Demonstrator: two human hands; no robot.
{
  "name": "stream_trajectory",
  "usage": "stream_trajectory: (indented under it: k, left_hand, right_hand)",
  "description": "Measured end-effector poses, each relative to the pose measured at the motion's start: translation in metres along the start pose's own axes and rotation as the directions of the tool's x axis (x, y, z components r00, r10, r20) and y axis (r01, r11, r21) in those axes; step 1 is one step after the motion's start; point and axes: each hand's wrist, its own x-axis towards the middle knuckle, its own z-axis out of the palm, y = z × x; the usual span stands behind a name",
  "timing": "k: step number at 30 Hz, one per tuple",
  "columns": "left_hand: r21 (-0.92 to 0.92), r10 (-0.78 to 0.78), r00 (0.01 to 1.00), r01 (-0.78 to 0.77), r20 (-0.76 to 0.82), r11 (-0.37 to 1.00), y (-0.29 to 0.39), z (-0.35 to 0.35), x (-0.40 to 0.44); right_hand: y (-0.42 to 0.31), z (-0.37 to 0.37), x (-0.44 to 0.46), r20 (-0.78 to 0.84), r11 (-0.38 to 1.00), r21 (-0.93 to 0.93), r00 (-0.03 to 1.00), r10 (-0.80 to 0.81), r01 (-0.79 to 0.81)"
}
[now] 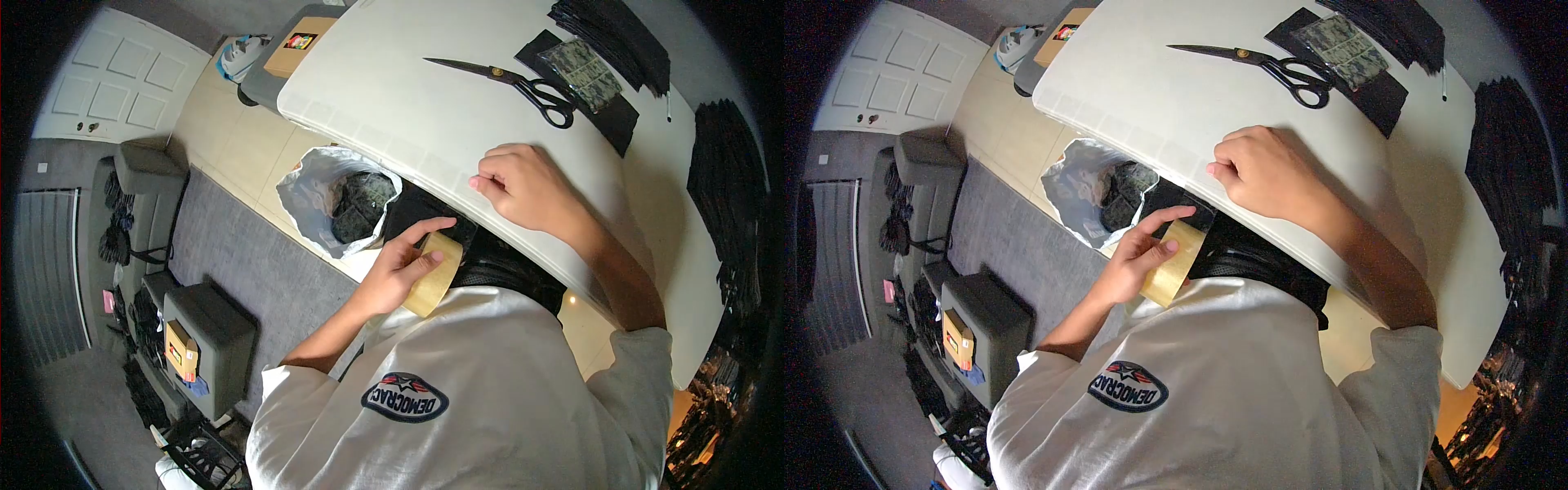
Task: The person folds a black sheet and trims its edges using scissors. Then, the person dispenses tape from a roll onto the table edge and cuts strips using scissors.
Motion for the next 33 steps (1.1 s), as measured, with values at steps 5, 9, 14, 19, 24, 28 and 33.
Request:
stream_trajectory:
  k: [5, 9, 14, 19, 24, 28, 33]
  left_hand:
    - [0.025, 0.040, 0.999, -0.040, -0.008, 0.999, -0.003, -0.002, 0.002]
    - [0.039, 0.023, 1.000, -0.023, 0.000, 0.999, -0.002, -0.002, 0.001]
    - [0.047, 0.015, 1.000, -0.015, -0.001, 0.999, -0.002, -0.001, 0.002]
    - [-0.003, 0.001, 1.000, -0.001, -0.015, 1.000, -0.001, 0.001, 0.002]
    - [0.010, -0.004, 1.000, 0.004, -0.010, 1.000, -0.002, -0.001, 0.001]
    - [-0.038, 0.005, 1.000, -0.005, 0.001, 0.999, -0.002, 0.000, 0.001]
    - [-0.019, 0.025, 0.999, -0.025, 0.019, 1.000, -0.006, -0.004, 0.003]
  right_hand:
    - [-0.001, 0.000, 0.001, 0.003, 1.000, 0.015, 1.000, 0.013, -0.013]
    - [0.000, 0.003, 0.001, -0.004, 1.000, 0.017, 1.000, 0.018, -0.018]
    - [-0.001, 0.004, 0.002, -0.036, 1.000, -0.011, 0.999, 0.005, -0.006]
    - [-0.017, -0.011, 0.009, 0.132, 0.963, -0.124, 0.958, 0.255, -0.239]
    - [-0.008, -0.010, 0.005, 0.141, 0.947, -0.241, 0.957, 0.253, -0.215]
    - [-0.005, -0.026, 0.002, 0.214, 0.948, -0.235, 0.940, 0.267, -0.215]
    - [-0.025, -0.055, 0.003, 0.383, 0.934, -0.296, 0.871, 0.308, -0.200]
